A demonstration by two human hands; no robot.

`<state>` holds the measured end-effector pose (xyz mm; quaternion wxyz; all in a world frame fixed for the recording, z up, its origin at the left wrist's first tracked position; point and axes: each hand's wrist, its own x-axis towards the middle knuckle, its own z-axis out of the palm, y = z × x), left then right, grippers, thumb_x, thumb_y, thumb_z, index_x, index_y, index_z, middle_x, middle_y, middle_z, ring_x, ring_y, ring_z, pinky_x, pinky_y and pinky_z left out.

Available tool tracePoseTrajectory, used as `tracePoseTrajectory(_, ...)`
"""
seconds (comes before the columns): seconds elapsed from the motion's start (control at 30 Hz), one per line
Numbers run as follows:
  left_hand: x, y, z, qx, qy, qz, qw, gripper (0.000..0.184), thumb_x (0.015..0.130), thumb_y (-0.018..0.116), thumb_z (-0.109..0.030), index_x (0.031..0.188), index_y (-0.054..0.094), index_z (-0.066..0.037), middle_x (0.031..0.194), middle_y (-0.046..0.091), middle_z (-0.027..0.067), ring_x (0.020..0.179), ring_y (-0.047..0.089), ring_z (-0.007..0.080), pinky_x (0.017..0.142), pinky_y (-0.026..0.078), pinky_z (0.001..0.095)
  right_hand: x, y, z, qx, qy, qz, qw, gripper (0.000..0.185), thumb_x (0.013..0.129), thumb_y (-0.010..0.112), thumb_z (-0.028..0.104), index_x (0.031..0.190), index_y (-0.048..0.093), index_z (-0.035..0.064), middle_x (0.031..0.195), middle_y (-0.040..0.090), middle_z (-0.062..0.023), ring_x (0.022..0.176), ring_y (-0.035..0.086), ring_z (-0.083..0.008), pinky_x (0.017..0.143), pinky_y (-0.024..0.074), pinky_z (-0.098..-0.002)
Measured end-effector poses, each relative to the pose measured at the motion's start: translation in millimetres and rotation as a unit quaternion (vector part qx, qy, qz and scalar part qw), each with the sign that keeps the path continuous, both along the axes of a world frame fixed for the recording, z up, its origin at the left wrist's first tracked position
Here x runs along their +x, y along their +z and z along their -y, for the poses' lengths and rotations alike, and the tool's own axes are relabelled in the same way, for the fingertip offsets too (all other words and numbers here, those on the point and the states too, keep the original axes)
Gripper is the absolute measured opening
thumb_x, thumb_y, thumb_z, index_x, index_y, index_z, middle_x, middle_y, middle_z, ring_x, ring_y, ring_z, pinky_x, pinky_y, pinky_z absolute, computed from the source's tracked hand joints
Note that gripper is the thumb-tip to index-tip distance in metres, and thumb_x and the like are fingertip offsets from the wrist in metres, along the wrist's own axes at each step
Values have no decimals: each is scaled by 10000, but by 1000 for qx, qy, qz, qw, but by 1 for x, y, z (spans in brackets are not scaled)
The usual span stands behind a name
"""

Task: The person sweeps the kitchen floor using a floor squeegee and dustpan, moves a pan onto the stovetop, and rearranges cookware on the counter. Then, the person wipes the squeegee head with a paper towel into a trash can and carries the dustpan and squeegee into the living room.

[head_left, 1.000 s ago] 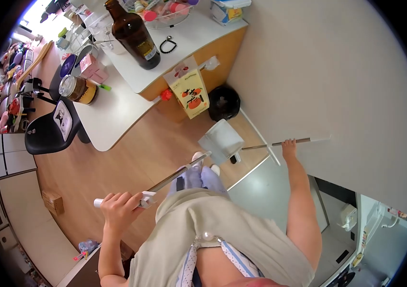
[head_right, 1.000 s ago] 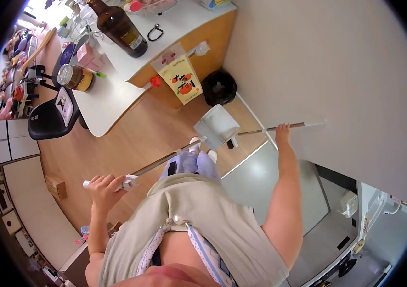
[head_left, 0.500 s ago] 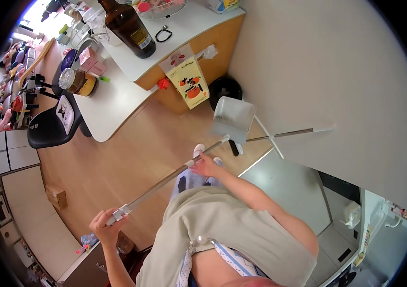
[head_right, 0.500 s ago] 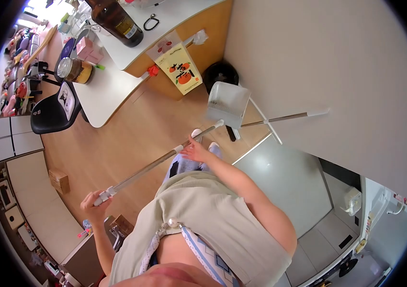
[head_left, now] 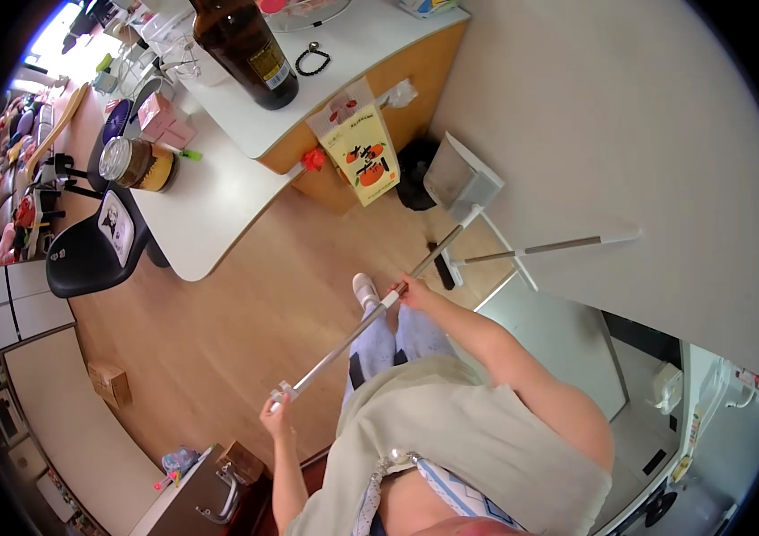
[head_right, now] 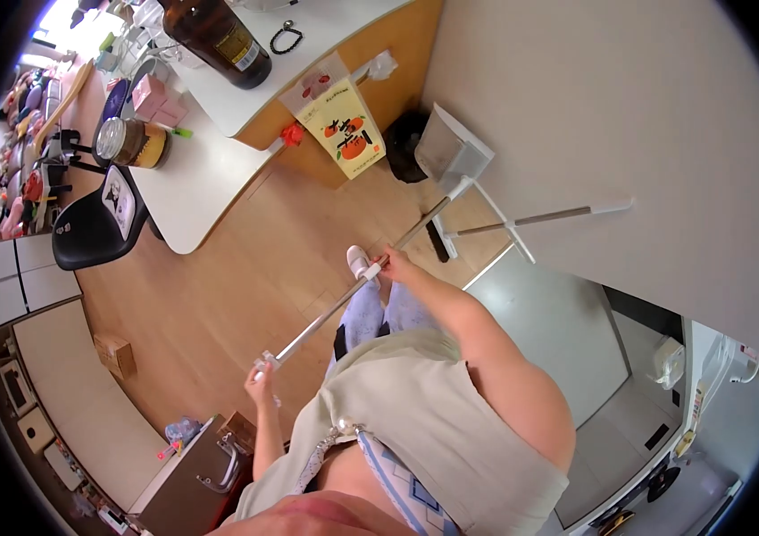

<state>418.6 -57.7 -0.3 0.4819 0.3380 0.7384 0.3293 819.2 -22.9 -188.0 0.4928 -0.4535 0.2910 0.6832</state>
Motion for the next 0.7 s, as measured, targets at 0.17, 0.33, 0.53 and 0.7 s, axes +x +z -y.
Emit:
tracePoseTrajectory(0.17, 10, -73, 16, -74, 58, 114, 989, 180, 698, 686, -133, 818, 620, -16, 651, 541, -36, 535, 453, 33, 468, 317, 163, 13, -56, -14, -21, 22, 120, 992, 260, 866, 427, 263, 855, 455, 4, 754, 549, -150, 741, 571, -299, 666, 484, -466)
tracePoseTrajectory(0.33, 15, -82, 11, -156, 48, 124, 979, 164, 730, 658, -190, 805, 614, -51, 580, 481, -71, 439, 363, 4, 384, 217, 158, 10, -40, -27, -28, 84, 232, 969, 260, 869, 422, 267, 859, 445, 8, 715, 563, -149, 618, 576, -276, 584, 504, -416)
tracePoseTrajectory(0.53, 4, -77, -9, -155, 19, 122, 980, 176, 738, 649, -228, 785, 607, -63, 542, 437, -83, 417, 329, 1, 373, 189, 157, 4, -31, -37, -32, 53, 197, 978, 227, 855, 464, 219, 967, 372, 44, 709, 553, -143, 597, 573, -252, 556, 516, -412)
tracePoseTrajectory(0.7, -6, -70, -42, -171, -2, 124, 977, 190, 739, 650, -243, 761, 597, -62, 535, 435, -79, 414, 328, 3, 370, 191, 158, -3, -30, -55, -41, 5, 202, 979, 202, 860, 452, 217, 945, 397, 42, 729, 550, -150, 625, 570, -267, 576, 507, -422)
